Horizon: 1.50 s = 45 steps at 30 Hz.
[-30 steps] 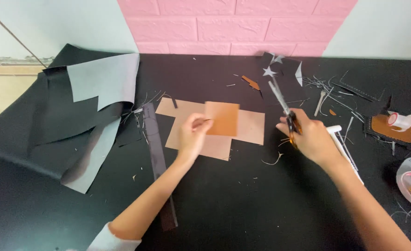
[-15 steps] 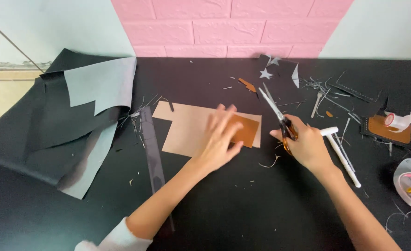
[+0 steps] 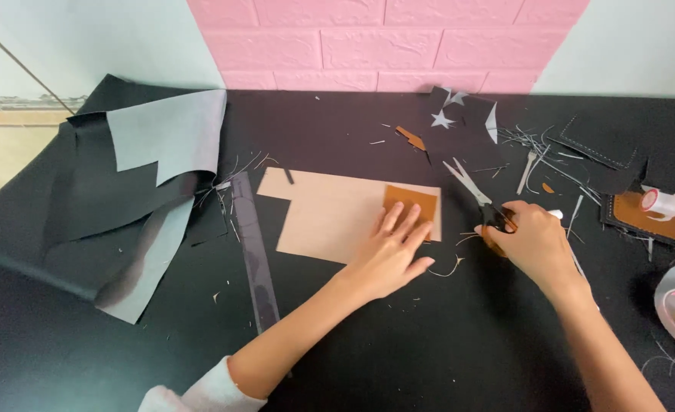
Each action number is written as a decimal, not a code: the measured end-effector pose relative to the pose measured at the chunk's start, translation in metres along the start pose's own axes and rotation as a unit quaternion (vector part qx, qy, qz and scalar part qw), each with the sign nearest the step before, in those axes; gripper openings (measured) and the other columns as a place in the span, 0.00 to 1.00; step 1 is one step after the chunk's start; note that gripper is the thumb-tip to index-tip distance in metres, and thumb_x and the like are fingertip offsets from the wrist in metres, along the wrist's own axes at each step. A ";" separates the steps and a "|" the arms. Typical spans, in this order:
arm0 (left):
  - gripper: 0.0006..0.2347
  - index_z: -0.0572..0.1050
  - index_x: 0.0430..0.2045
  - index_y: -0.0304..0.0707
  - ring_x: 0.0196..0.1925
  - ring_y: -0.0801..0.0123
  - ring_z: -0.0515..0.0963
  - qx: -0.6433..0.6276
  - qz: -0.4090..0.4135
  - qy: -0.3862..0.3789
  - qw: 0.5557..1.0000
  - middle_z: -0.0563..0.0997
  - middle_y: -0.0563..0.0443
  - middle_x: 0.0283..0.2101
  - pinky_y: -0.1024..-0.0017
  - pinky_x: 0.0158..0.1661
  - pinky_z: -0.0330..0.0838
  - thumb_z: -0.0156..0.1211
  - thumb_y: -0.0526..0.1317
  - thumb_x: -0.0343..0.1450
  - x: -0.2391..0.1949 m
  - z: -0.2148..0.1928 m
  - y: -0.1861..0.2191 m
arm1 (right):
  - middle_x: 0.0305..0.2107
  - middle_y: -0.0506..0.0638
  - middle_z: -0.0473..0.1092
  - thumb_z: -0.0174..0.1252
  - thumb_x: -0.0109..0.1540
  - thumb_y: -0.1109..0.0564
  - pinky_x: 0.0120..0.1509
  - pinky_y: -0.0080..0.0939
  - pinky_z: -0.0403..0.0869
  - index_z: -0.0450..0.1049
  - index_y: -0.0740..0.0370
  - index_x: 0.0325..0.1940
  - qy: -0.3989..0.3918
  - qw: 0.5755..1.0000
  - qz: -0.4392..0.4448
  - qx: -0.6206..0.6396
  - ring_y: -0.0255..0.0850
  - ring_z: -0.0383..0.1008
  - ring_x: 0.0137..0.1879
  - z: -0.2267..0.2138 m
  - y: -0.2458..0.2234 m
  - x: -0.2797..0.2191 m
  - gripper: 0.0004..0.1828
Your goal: Measuring, marking, and cutting leather pieces on a workbench using a ruler, pencil, and scissors.
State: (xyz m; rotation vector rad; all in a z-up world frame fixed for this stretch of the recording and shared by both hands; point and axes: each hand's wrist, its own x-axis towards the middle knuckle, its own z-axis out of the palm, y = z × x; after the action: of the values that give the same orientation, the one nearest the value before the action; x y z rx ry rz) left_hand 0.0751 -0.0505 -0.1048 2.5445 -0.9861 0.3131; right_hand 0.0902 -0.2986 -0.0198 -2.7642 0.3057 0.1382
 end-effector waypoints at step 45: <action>0.14 0.75 0.38 0.41 0.48 0.52 0.80 -0.276 -0.401 0.303 0.819 0.80 0.39 0.40 0.58 0.50 0.71 0.40 0.47 0.80 -0.027 -0.128 -0.104 | 0.64 0.48 0.70 0.63 0.63 0.47 0.80 0.60 0.58 0.72 0.47 0.66 -0.124 0.950 -0.279 -0.064 0.48 0.64 0.74 -0.017 -0.067 -0.058 0.27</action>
State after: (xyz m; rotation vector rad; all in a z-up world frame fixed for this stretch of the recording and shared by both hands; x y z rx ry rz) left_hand 0.1189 0.0916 -0.0278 1.8763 0.2466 0.4497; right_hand 0.0502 -0.2326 0.0266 -2.7952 -0.5661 0.3618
